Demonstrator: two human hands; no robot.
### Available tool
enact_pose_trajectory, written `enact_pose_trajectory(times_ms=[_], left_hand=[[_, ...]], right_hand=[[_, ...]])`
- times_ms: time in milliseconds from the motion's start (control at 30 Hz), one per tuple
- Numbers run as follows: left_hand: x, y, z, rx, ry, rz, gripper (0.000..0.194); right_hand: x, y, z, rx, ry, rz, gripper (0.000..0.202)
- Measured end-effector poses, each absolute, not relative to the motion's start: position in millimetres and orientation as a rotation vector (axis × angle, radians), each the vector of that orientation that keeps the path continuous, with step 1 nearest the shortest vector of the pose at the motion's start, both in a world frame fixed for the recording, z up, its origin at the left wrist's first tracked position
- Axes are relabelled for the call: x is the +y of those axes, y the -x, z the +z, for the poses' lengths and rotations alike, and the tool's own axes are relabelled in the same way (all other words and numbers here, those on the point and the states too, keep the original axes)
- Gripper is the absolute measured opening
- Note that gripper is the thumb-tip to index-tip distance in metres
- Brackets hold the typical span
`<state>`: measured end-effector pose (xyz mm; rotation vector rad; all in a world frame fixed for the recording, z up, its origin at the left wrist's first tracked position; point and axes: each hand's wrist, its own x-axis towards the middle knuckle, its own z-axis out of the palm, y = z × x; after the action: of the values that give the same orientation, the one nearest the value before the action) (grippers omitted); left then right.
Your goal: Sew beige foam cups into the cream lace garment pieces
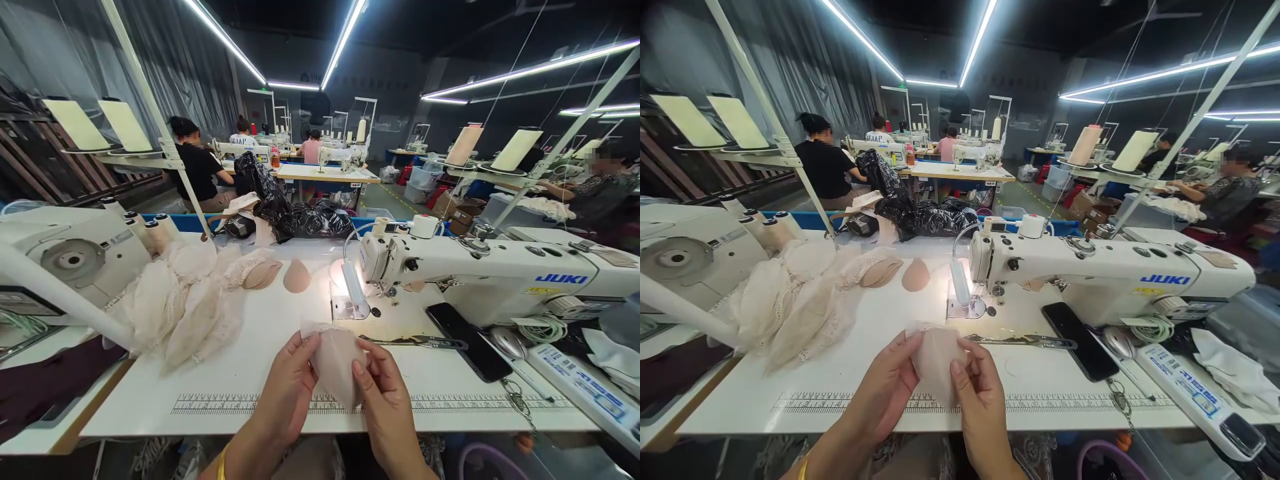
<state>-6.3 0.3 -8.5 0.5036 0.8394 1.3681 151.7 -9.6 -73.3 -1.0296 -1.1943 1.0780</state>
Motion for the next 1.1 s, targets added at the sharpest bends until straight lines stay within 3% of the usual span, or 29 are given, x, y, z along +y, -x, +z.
enact_pose_trajectory(times_ms=[100,233,333,433,533,633,800,1100], left_hand=[[-7.5,0.2,-9.3,0.846,-0.652,1.319,0.044],[-15.5,-14.0,-9.4,0.873,-0.776,1.245,0.043],[-10.6,-17.2,-7.8,0.819,-0.466,1.222,0.036],[-2.6,-12.9,-5.9,0.743,-0.16,1.162,0.032],[0.1,-9.7,-5.2,0.607,-0.131,1.122,0.038],[0.8,-10.9,-5.4,0.602,-0.231,1.177,0.037],[9.3,-12.5,-6.1,0.767,-0.22,1.257,0.027],[7.4,-16.7,1.0,0.75,-0.276,1.199,0.034]], right_hand=[[-9.9,-151.8,-56.4,-1.492,0.964,0.602,0.034],[-14.8,-146.8,-43.6,-1.781,0.654,0.268,0.063],[-16.6,-146.8,-46.6,-1.564,0.799,0.424,0.045],[-12.2,-151.2,-49.1,-1.101,0.975,0.798,0.026],[-7.4,-153.0,-48.5,-0.772,0.956,1.137,0.037],[-9.7,-150.7,-53.4,-0.686,0.95,1.271,0.043],[-18.8,-150.1,-71.8,-0.751,0.985,1.292,0.045],[-14.6,-161.4,-79.3,-0.815,1.044,1.278,0.05]])
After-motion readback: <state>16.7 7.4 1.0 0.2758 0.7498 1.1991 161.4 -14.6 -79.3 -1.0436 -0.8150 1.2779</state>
